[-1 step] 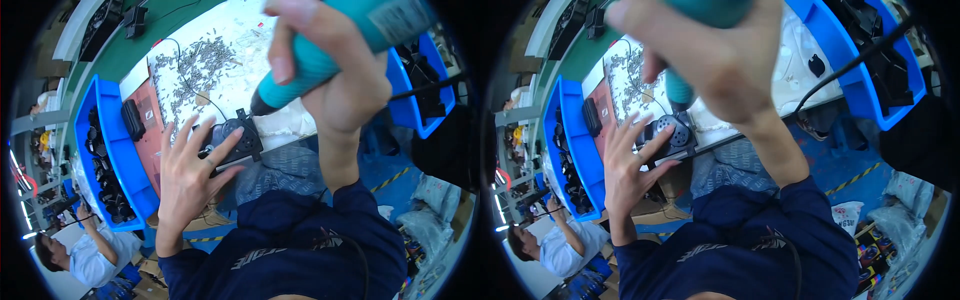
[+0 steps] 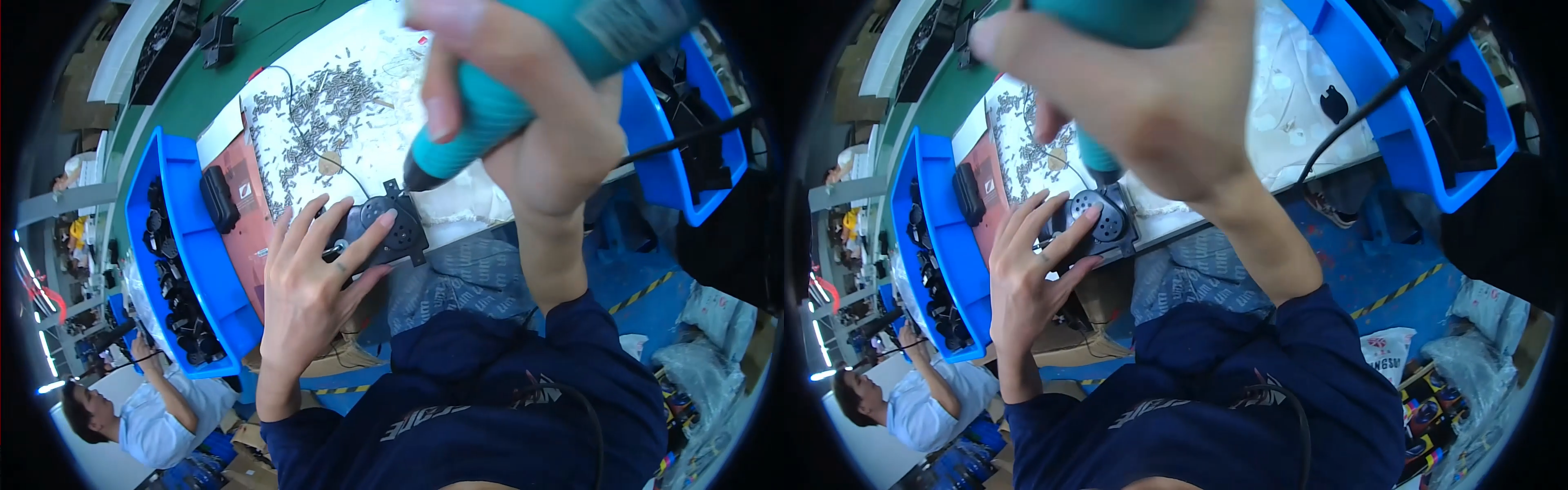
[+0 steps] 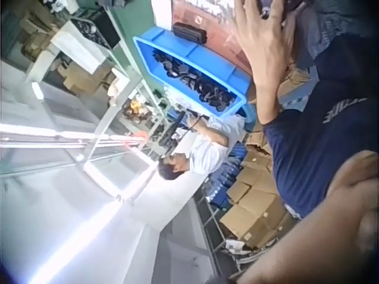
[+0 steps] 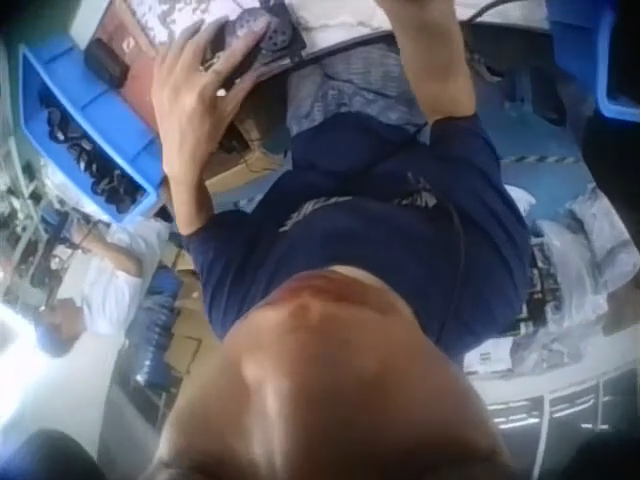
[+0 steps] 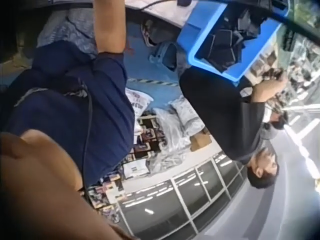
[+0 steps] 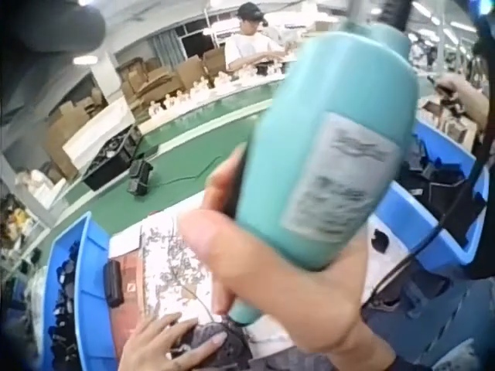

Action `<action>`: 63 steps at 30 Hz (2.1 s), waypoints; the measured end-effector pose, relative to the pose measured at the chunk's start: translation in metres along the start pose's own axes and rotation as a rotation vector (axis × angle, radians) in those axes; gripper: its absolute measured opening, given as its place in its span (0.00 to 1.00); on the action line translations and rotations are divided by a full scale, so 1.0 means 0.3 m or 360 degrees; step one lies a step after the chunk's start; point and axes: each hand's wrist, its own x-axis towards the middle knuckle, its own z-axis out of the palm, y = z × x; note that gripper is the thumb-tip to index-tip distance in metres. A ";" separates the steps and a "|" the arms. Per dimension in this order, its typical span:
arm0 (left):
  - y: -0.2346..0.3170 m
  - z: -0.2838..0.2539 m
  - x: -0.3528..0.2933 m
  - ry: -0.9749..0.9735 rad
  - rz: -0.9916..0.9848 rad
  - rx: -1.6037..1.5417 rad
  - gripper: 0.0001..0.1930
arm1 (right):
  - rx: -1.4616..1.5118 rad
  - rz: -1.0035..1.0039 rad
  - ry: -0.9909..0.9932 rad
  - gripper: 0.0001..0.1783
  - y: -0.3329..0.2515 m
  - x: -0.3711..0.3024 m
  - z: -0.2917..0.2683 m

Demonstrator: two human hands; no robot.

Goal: Assembling small electronic components using an electric screwdriver at a factory workstation.

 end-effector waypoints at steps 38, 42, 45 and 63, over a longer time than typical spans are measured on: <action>0.017 0.018 0.024 -0.0064 0.0061 -0.0063 0.29 | -0.0213 -0.0955 -0.0184 0.09 0.141 0.047 0.023; 0.017 0.014 0.026 -0.0036 0.0087 -0.0112 0.29 | -0.0199 -0.1016 -0.0266 0.08 0.166 0.038 0.043; 0.006 0.011 0.036 -0.0004 0.0162 -0.0047 0.25 | -0.0243 -0.0942 -0.0344 0.09 0.165 0.030 0.042; -0.474 -0.560 0.562 0.2016 0.0481 0.0310 0.21 | 0.0446 -0.0668 -0.0397 0.15 -0.112 -0.006 -0.261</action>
